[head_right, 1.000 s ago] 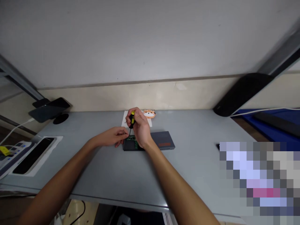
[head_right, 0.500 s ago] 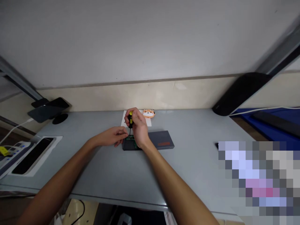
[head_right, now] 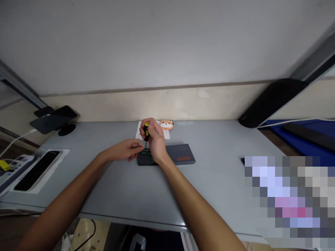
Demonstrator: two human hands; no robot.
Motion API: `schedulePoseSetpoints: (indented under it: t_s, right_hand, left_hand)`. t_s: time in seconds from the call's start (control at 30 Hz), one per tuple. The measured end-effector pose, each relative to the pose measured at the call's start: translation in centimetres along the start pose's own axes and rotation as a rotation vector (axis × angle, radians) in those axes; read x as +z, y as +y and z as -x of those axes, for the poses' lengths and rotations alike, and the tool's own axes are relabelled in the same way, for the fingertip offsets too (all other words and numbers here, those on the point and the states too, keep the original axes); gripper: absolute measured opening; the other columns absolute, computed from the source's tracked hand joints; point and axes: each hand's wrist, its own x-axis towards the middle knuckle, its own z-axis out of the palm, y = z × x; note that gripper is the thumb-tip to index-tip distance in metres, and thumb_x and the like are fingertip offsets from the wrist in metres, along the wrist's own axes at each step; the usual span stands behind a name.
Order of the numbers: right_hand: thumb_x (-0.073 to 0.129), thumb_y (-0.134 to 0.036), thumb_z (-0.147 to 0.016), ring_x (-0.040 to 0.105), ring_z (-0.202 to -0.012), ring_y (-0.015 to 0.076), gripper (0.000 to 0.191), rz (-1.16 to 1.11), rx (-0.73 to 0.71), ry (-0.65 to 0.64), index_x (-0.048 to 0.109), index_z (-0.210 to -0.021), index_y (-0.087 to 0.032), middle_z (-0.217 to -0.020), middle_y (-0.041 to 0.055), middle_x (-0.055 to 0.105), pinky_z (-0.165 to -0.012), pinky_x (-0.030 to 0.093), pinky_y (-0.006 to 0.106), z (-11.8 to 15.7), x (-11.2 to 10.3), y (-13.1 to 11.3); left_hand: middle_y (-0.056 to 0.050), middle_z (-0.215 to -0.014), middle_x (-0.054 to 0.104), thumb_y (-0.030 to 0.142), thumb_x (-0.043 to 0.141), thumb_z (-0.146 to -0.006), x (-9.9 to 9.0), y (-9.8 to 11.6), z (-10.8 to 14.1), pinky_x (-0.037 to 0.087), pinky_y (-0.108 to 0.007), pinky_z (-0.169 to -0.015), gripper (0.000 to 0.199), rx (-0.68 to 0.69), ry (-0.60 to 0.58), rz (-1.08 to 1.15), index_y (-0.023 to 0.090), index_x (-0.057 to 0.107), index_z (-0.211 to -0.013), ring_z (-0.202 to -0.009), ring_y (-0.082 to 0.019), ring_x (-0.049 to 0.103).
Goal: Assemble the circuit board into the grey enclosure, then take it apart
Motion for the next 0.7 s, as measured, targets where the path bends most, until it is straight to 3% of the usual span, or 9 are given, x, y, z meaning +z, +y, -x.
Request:
schedulePoseSetpoints:
  t_s: [0.7]
  right_hand:
    - [0.048, -0.042, -0.104, 0.040, -0.065, 0.0150, 0.028, -0.088, 0.009, -0.035, 0.060, -0.088, -0.023, -0.070, 0.0004, 0.047, -0.063, 0.029, 0.030, -0.09, 0.05, 0.29]
  left_hand:
    - [0.003, -0.071, 0.060, 0.048, 0.049, -0.100, -0.06, -0.32, -0.09, 0.043, -0.024, -0.052, 0.030, 0.004, -0.004, -0.004, 0.020, 0.051, -0.089, -0.051, -0.010, 0.056]
